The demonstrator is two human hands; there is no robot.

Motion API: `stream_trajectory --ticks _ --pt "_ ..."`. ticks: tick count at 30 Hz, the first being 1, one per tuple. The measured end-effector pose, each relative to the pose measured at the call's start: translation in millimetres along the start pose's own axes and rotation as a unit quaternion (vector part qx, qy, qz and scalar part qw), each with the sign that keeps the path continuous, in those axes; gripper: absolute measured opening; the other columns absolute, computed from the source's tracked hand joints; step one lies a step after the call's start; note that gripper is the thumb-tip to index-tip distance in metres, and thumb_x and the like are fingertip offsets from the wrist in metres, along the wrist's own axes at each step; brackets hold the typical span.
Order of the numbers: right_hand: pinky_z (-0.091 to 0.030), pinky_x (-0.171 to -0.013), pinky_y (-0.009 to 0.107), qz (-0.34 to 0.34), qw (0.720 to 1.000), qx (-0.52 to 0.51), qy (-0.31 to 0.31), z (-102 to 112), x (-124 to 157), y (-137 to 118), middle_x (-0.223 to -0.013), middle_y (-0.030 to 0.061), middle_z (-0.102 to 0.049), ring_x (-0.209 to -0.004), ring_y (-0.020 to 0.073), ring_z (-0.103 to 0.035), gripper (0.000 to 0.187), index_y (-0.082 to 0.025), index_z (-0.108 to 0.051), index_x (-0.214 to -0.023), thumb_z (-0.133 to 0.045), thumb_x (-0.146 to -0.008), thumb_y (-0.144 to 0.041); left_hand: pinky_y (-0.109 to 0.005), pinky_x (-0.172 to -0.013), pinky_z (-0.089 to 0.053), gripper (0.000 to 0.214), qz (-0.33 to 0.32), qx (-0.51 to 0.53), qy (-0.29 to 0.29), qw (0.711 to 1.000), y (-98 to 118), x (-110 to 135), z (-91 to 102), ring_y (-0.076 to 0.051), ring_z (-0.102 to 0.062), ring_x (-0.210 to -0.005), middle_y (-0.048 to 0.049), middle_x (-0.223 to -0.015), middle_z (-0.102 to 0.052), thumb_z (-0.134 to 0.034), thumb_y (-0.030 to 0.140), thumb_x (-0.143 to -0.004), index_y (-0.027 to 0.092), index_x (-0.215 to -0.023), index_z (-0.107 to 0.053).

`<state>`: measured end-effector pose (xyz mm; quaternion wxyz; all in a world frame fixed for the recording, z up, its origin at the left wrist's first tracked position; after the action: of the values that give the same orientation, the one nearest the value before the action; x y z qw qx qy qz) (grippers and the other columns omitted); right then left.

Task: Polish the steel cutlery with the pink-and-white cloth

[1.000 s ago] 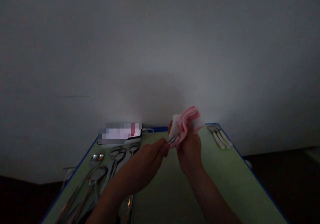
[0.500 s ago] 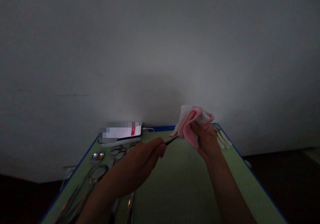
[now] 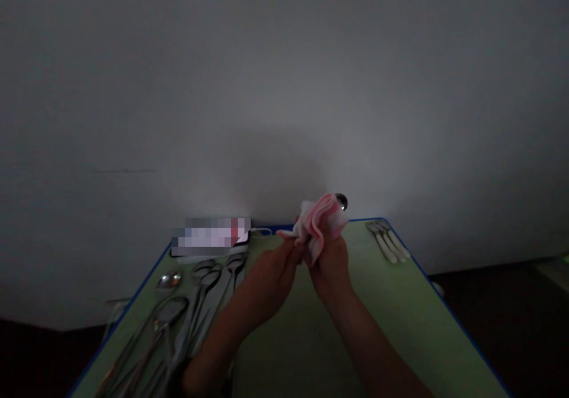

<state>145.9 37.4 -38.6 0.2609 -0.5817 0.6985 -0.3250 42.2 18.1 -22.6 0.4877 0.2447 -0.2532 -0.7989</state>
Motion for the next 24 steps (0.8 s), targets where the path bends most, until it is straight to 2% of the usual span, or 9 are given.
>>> stream_trajectory --ticks 5,8,11,14,17,20,24 --pt "-0.043 -0.052 0.025 0.040 0.999 -0.009 0.014 6.2 -9.3 -14.8 -0.085 0.0039 -0.065 -0.067 0.0153 -0.060 0.032 -0.019 -0.058 -0.091 -0.055 -0.074 -0.045 -0.022 -0.051 -0.033 0.031 -0.024 0.034 -0.043 0.998 -1.2 3.2 12.9 -0.011 -0.046 -0.052 0.0042 -0.061 -0.050 -0.028 0.036 -0.093 0.019 -0.077 -0.048" --pt "-0.040 -0.048 0.024 0.062 0.996 0.044 0.042 12.3 -10.6 -21.5 -0.071 0.0025 -0.063 -0.058 0.0135 -0.056 0.031 -0.016 -0.059 -0.084 -0.056 -0.073 -0.045 -0.022 -0.050 -0.033 0.030 -0.018 0.041 -0.058 0.997 -1.0 5.4 19.4 -0.011 -0.044 -0.052 0.0051 -0.059 -0.047 -0.028 0.036 -0.093 0.019 -0.077 -0.048" --pt "-0.033 -0.044 0.021 0.107 0.984 0.130 0.066 17.6 -8.0 -27.1 -0.055 -0.0030 -0.053 -0.048 0.0087 -0.044 0.028 -0.015 -0.055 -0.069 -0.060 -0.071 -0.043 -0.021 -0.050 -0.032 0.031 0.001 0.045 -0.075 0.996 -0.2 9.4 26.5 -0.011 -0.044 -0.053 0.0050 -0.059 -0.046 -0.028 0.038 -0.093 0.020 -0.079 -0.049" --pt "-0.031 -0.042 0.020 0.126 0.976 0.164 0.064 21.6 -8.0 -31.6 -0.054 -0.0039 -0.050 -0.047 0.0074 -0.041 0.029 -0.014 -0.054 -0.066 -0.060 -0.071 -0.042 -0.022 -0.052 -0.035 0.029 0.006 0.041 -0.100 0.994 0.6 16.6 33.7 -0.012 -0.046 -0.056 0.0039 -0.063 -0.049 -0.029 0.038 -0.092 0.021 -0.086 -0.051" --pt "-0.037 -0.045 0.021 0.103 0.985 0.119 0.078 26.6 -13.2 -37.3 -0.064 -0.0007 -0.058 -0.052 0.0094 -0.048 0.027 -0.014 -0.058 -0.075 -0.060 -0.071 -0.041 -0.023 -0.060 -0.039 0.025 -0.026 0.058 -0.155 0.986 0.6 24.8 38.4 -0.012 -0.052 -0.064 0.0023 -0.072 -0.055 -0.031 0.035 -0.093 0.023 -0.102 -0.051" --pt "-0.044 -0.053 0.024 0.090 0.994 0.050 0.044 26.1 -17.3 -44.7 -0.079 0.0020 -0.063 -0.063 0.0120 -0.055 0.024 -0.016 -0.060 -0.085 -0.060 -0.072 -0.036 -0.024 -0.066 -0.041 0.025 -0.056 0.085 -0.192 0.976 0.9 28.0 40.7 -0.013 -0.056 -0.072 0.0016 -0.079 -0.061 -0.033 0.030 -0.093 0.025 -0.110 -0.050" --pt "-0.047 -0.054 0.027 0.088 0.996 0.010 -0.004 15.7 -13.0 -42.6 -0.090 0.0037 -0.064 -0.069 0.0143 -0.059 0.025 -0.019 -0.059 -0.090 -0.056 -0.076 -0.039 -0.024 -0.066 -0.041 0.017 -0.068 0.089 -0.175 0.978 7.2 21.8 36.8 -0.013 -0.058 -0.072 0.0011 -0.081 -0.064 -0.042 0.029 -0.089 0.023 -0.095 -0.058"
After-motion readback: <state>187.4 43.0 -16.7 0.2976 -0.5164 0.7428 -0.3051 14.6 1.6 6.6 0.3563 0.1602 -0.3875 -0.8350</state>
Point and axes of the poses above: each hand's wrist, its own x-axis away from the middle knuckle, its own z-axis out of the back of the hand, y = z × x, the point moved 2 cm from there along -x, towards the middle knuckle
